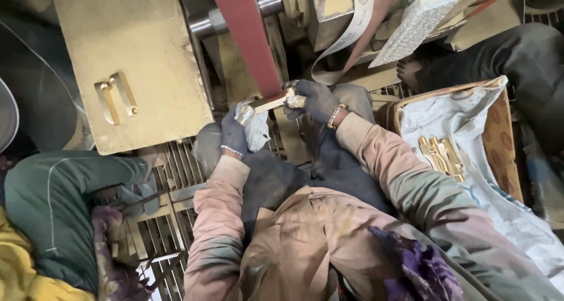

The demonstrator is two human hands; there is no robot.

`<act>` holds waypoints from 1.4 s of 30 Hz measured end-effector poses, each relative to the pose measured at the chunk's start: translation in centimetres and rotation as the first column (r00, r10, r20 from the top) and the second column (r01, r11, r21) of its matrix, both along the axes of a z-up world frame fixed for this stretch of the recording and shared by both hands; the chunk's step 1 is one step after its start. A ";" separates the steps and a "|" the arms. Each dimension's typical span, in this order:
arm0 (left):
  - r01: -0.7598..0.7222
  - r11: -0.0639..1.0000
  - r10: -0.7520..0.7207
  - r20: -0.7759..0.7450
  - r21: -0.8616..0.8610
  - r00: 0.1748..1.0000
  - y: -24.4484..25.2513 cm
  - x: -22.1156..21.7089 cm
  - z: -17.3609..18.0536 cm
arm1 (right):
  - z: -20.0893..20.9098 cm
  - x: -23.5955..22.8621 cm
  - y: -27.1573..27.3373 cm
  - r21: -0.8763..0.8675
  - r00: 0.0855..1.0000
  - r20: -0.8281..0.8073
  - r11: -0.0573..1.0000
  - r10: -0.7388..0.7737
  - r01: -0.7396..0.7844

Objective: The person sits on the floor and uses a belt sander to polish small brass-colored metal handles. They hold each handle with a cloth, press it against the moving belt, and wipe it before placing it on a nearby wooden board.

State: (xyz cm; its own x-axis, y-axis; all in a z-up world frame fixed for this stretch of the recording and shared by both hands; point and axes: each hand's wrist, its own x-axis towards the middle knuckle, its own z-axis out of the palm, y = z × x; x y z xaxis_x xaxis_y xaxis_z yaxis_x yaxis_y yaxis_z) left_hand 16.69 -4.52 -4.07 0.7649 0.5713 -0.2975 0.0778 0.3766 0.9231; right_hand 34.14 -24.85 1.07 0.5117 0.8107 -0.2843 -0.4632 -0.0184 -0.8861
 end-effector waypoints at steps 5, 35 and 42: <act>-0.038 0.998 0.037 -0.025 -0.041 0.999 0.0 0.3 -1.3 | -1.7 0.6 0.3 -0.014 1.000 -0.020 1.000 -0.010 0.010; 0.031 0.991 -0.020 0.091 -0.128 0.996 -2.3 -0.3 5.3 | 4.5 -1.5 -1.3 -0.022 0.992 0.098 0.997 -0.074 0.076; 0.087 0.931 -0.030 0.163 -0.353 0.986 -7.1 -7.2 10.6 | 8.1 -4.6 -6.2 -0.143 0.616 0.778 0.990 0.125 -0.021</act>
State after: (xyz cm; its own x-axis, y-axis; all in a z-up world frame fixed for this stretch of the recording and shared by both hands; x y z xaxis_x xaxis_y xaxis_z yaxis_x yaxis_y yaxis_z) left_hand 9.46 -11.59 6.54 0.8459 0.4012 -0.3515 -0.0207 0.6832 0.7299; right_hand 29.58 -31.08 9.16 0.5225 0.8458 0.1082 0.4126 -0.1398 -0.9001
